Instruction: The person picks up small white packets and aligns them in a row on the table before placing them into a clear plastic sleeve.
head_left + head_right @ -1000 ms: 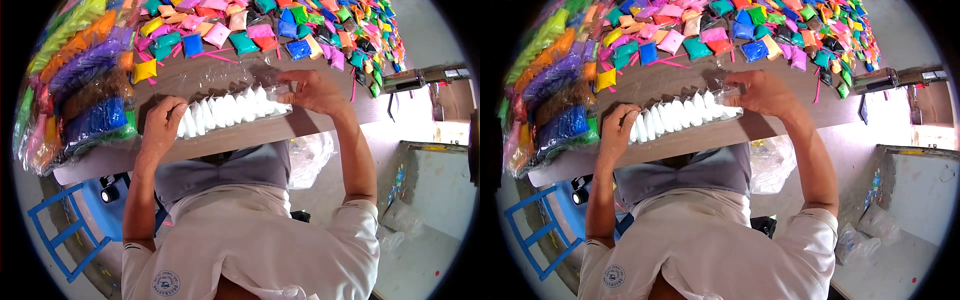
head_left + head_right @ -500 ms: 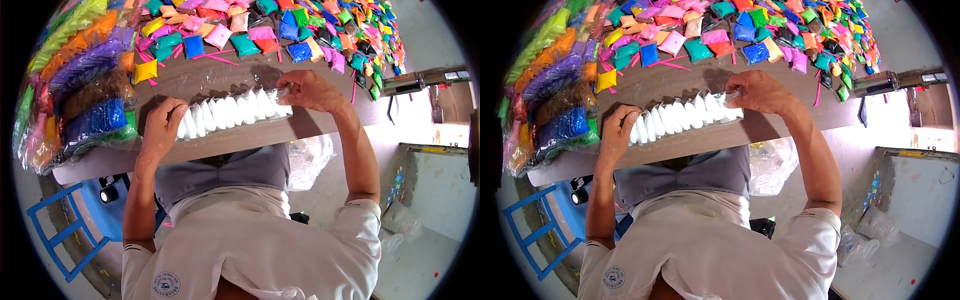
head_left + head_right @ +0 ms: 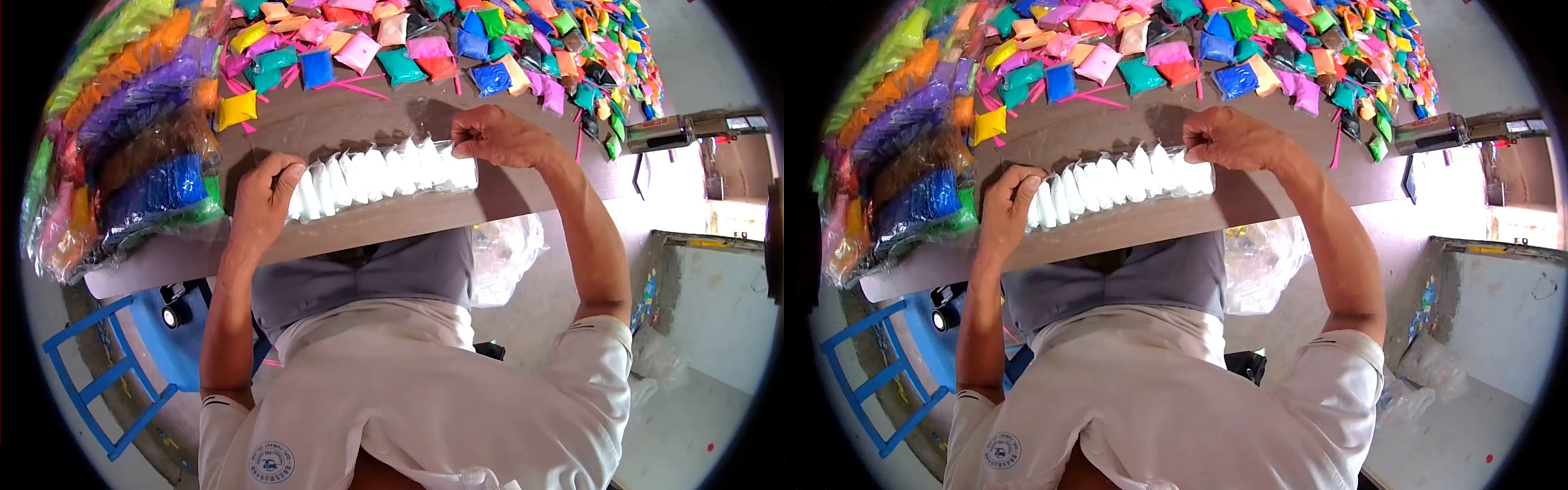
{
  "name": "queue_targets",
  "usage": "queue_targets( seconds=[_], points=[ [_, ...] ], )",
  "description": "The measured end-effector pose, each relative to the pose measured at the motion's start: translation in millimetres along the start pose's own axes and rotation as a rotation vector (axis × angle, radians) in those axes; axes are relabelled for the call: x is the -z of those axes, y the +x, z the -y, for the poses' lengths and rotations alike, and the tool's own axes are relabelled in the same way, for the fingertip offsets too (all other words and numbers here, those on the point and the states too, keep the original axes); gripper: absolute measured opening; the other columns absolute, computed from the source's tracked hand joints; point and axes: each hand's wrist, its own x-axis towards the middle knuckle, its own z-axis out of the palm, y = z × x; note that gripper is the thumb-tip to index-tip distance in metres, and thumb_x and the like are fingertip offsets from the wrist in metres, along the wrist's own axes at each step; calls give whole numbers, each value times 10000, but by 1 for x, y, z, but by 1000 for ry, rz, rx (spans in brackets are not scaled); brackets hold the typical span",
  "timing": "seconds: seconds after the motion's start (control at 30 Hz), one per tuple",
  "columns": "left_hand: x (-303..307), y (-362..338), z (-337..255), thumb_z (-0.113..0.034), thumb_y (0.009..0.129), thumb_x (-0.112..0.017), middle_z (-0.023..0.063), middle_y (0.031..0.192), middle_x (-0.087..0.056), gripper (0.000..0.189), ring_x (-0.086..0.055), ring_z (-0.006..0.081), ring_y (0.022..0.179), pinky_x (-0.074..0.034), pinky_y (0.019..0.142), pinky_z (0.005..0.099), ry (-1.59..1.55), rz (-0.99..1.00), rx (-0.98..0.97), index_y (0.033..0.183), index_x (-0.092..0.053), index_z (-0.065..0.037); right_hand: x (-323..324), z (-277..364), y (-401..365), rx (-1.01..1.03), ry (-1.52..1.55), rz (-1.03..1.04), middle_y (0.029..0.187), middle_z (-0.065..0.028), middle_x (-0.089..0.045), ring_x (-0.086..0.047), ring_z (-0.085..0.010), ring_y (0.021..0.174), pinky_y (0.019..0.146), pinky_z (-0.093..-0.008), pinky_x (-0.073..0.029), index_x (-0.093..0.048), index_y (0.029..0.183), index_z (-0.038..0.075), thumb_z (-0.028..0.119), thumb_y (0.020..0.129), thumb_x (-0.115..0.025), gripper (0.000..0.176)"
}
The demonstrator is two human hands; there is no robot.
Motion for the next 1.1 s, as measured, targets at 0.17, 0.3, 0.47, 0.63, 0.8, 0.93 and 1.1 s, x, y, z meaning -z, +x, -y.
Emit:
queue_targets(
  seconds=[0.17,0.3,0.47,0.63,0.8,0.93,1.1],
  points=[
    [0,0,0,-218,988,-611,126,816,-640,230,-591,206,726,-480,699,313,-3,1,-2,1010,-639,10,7,15,-9,0,43,-78,848,-31,-642,-542,-131,756,694,-305,-460,-668,1157,62,258,817,-810,418],
    [0,0,1,-212,985,-613,129,822,-644,227,-596,211,730,-481,702,314,-8,7,2,1009,-637,12,-9,14,-4,217,-209,-254,951,-71,-687,-619,-203,845,759,-345,-502,-654,1222,72,353,770,-844,565],
    [1,0,0,-215,991,-602,108,829,-643,231,-586,182,748,-474,706,303,-20,21,20,1002,-639,13,-31,22,4,196,5,-189,1049,-108,-699,-656,-265,964,825,-373,-526,-655,1222,66,340,778,-832,551],
    [1,0,2,-239,1007,-580,63,839,-636,256,-557,123,783,-460,725,279,-25,48,50,998,-646,9,-33,9,14,102,-16,-48,1057,-116,-698,-662,-256,979,842,-363,-529,-631,1271,68,347,794,-823,585],
    [0,0,4,-245,1007,-585,63,834,-635,263,-559,121,783,-461,724,280,-16,31,30,997,-646,10,-36,32,13,240,121,-175,1027,-106,-694,-660,-231,961,825,-352,-524,-682,1141,14,379,781,-836,535],
    [1,0,3,-239,1006,-590,65,838,-640,258,-566,121,788,-464,727,279,-3,40,21,997,-648,13,-41,25,28,202,134,-31,1057,-147,-703,-668,-247,961,849,-361,-524,-667,1199,25,407,765,-844,605],
    [-3,0,6,-210,978,-627,123,801,-643,227,-587,193,708,-479,683,315,-32,-15,-6,989,-641,16,-35,34,28,144,54,-20,1127,-135,-686,-655,-260,1040,906,-375,-519,-656,1239,31,420,785,-820,619]
  ],
)
